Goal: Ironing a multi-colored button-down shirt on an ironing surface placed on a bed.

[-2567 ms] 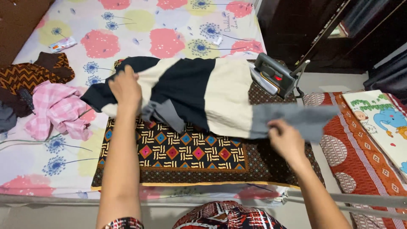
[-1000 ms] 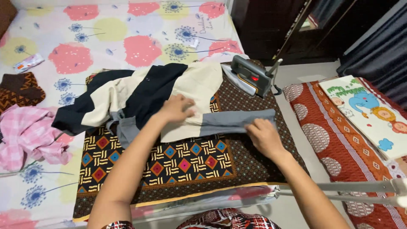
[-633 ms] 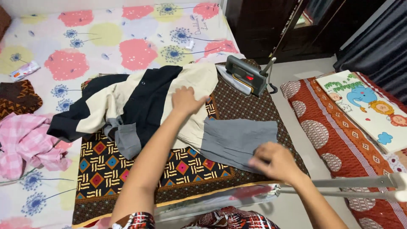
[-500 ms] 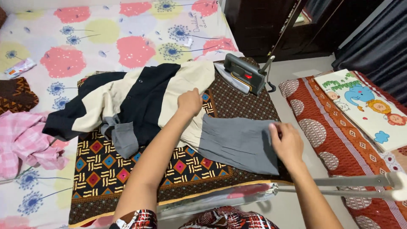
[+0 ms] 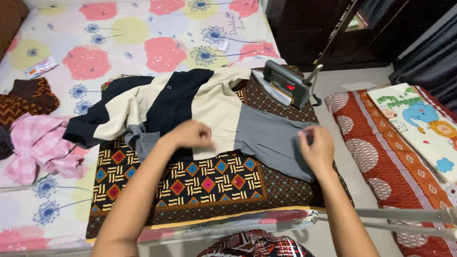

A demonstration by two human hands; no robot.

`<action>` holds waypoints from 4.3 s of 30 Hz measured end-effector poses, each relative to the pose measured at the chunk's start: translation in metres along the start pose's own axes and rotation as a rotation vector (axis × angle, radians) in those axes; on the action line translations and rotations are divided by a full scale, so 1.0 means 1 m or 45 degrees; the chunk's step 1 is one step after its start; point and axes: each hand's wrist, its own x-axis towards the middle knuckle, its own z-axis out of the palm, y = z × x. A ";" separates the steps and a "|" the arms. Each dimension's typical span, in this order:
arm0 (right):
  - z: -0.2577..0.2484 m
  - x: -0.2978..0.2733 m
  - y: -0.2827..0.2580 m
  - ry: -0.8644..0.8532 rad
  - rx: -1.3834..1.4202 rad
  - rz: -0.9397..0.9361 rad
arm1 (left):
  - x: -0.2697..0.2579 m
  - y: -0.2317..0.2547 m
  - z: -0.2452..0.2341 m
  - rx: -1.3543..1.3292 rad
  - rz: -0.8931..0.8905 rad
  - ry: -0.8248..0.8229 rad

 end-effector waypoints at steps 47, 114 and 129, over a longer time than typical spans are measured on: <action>0.047 0.018 0.033 0.151 -0.072 0.386 | 0.098 0.039 0.065 0.509 0.450 0.907; -0.049 0.083 -0.093 -0.510 -0.231 -0.380 | -0.024 0.110 0.156 0.296 1.027 0.656; 0.006 0.069 -0.087 -0.424 -0.445 -0.379 | -0.019 0.108 0.148 0.133 1.006 0.422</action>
